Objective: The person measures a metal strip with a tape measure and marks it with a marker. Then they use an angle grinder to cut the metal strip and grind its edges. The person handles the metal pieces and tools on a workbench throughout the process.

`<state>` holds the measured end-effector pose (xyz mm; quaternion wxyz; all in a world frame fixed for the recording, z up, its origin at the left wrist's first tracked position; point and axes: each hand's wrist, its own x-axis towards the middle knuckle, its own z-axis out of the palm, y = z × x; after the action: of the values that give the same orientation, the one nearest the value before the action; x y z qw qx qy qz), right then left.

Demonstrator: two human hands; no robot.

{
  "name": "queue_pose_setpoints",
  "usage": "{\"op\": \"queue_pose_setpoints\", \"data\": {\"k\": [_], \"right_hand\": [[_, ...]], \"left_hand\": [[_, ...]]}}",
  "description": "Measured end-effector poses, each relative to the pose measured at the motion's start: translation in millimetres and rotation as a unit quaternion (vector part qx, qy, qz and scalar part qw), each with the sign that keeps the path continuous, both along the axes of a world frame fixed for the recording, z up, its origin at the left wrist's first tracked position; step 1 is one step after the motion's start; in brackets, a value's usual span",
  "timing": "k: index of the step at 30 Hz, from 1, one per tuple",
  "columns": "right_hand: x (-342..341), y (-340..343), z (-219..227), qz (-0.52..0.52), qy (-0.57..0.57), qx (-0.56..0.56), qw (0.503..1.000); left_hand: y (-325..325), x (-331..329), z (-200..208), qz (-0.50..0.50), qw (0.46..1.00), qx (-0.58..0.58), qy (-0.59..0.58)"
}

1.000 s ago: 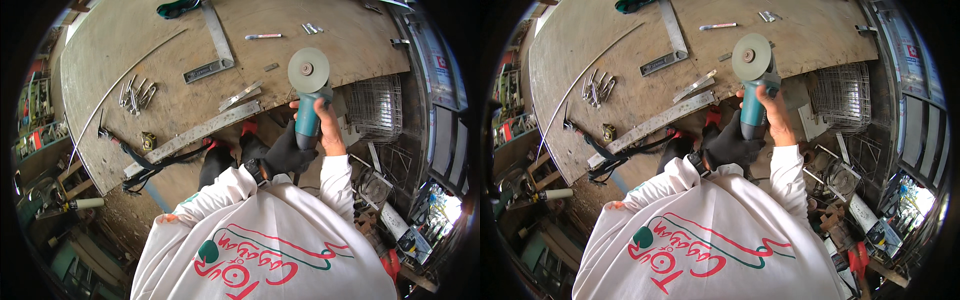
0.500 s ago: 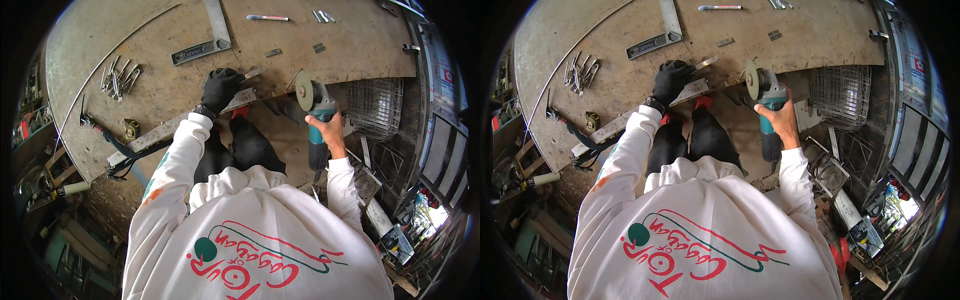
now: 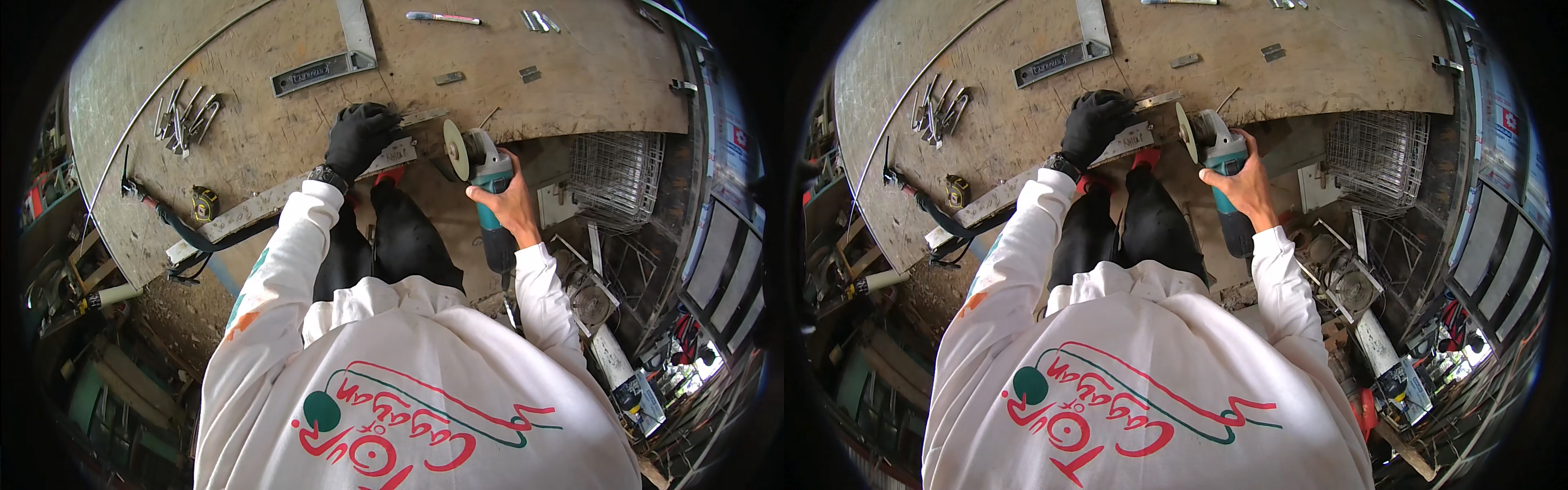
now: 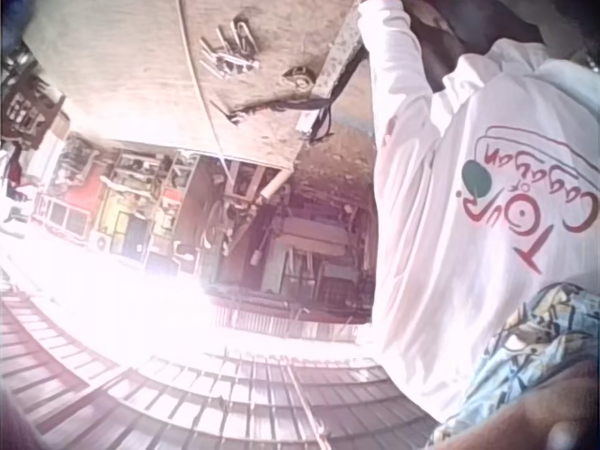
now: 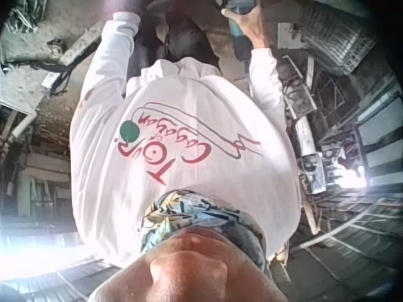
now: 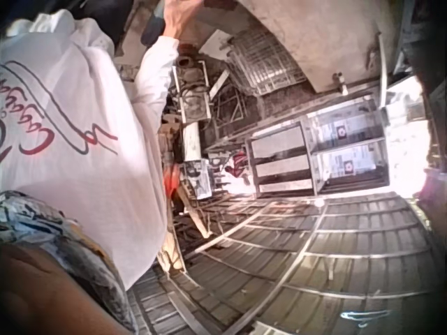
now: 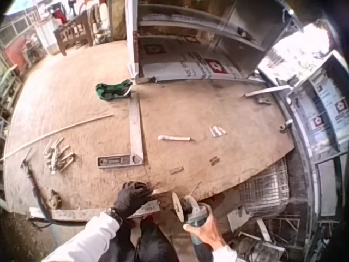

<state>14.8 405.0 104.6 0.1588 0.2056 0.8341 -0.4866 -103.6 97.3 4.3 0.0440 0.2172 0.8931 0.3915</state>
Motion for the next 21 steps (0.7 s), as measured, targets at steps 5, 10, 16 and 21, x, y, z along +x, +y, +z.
{"op": "queue_pose_setpoints", "data": {"k": [5, 10, 16, 21], "right_hand": [[-8, -9, -11, 0.005, -0.026, -0.004, 1.000], [-11, -20, -14, 0.020, -0.019, 0.026, 0.999], [-14, -23, -18, 0.025, -0.020, 0.044, 0.999], [-17, -22, -19, 0.030, -0.031, 0.035, 0.998]], "left_hand": [[0, 0, -8, -0.009, 1.000, 0.000, 0.009], [-1, -2, -12, -0.018, 1.000, 0.025, 0.002], [-1, -5, -1, -0.023, 0.999, 0.018, -0.015], [-3, -8, 3, -0.041, 0.999, 0.005, -0.026]]}}
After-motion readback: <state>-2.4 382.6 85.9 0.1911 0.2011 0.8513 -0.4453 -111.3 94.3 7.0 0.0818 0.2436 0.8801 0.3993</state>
